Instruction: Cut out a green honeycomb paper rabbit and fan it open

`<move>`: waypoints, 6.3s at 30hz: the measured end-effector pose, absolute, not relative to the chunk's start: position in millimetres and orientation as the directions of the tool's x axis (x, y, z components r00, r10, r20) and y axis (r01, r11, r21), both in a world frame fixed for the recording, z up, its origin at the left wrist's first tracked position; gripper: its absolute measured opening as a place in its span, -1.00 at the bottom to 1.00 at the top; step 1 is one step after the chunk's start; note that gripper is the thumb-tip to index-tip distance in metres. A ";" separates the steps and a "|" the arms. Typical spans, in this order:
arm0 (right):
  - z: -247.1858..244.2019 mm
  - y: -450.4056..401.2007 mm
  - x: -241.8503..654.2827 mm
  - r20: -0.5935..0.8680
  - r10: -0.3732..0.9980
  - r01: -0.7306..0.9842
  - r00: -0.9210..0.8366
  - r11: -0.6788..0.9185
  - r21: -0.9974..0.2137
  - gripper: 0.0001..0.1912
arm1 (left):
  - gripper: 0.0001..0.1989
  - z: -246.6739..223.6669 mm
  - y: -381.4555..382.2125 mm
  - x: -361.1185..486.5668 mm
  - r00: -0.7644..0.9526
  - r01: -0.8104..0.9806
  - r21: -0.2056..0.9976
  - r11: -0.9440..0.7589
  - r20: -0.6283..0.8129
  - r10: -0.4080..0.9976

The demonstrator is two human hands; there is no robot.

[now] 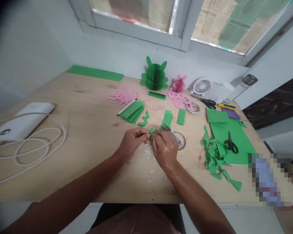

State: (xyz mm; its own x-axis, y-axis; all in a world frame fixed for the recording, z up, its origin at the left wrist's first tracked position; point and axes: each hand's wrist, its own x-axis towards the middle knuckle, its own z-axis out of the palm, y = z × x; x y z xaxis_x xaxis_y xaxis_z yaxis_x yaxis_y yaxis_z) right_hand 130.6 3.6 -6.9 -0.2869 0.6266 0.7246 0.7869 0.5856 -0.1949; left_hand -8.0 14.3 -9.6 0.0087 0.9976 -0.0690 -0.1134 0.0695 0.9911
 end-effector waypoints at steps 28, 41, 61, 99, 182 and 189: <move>-0.9 0.4 129.7 0.706 0.599 0.822 -0.379 0.568 -0.040 -0.86 | -0.85 -5.0 14.6 -7.0 -0.012 -0.234 0.966 0.113 -0.119 0.993; -0.6 -0.8 124.5 0.688 0.604 0.830 -0.402 0.558 -0.005 -0.87 | -0.78 -8.9 15.7 -5.7 -0.037 -0.358 0.923 0.139 -0.162 0.986; 3.5 0.4 135.6 0.656 0.754 0.619 -0.037 0.533 -0.577 -0.77 | -0.77 -8.7 28.9 -25.6 -0.167 -0.357 0.930 0.085 -0.153 0.974; 2.3 17.7 148.3 -0.137 0.918 -0.002 -0.373 -0.148 -0.989 -0.64 | -0.93 -3.4 29.7 -38.0 0.320 -0.069 0.996 -0.062 0.081 0.944; -8.2 20.1 133.4 -0.226 0.970 -0.494 0.092 -0.153 -0.856 -0.78 | -0.64 -13.1 13.5 -7.4 0.204 -0.334 0.903 0.269 -0.209 0.956; -8.4 18.6 132.5 -0.218 0.973 -0.457 0.074 -0.161 -0.875 -0.75 | -0.72 -12.5 14.6 -9.7 0.162 -0.369 0.902 0.226 -0.177 0.971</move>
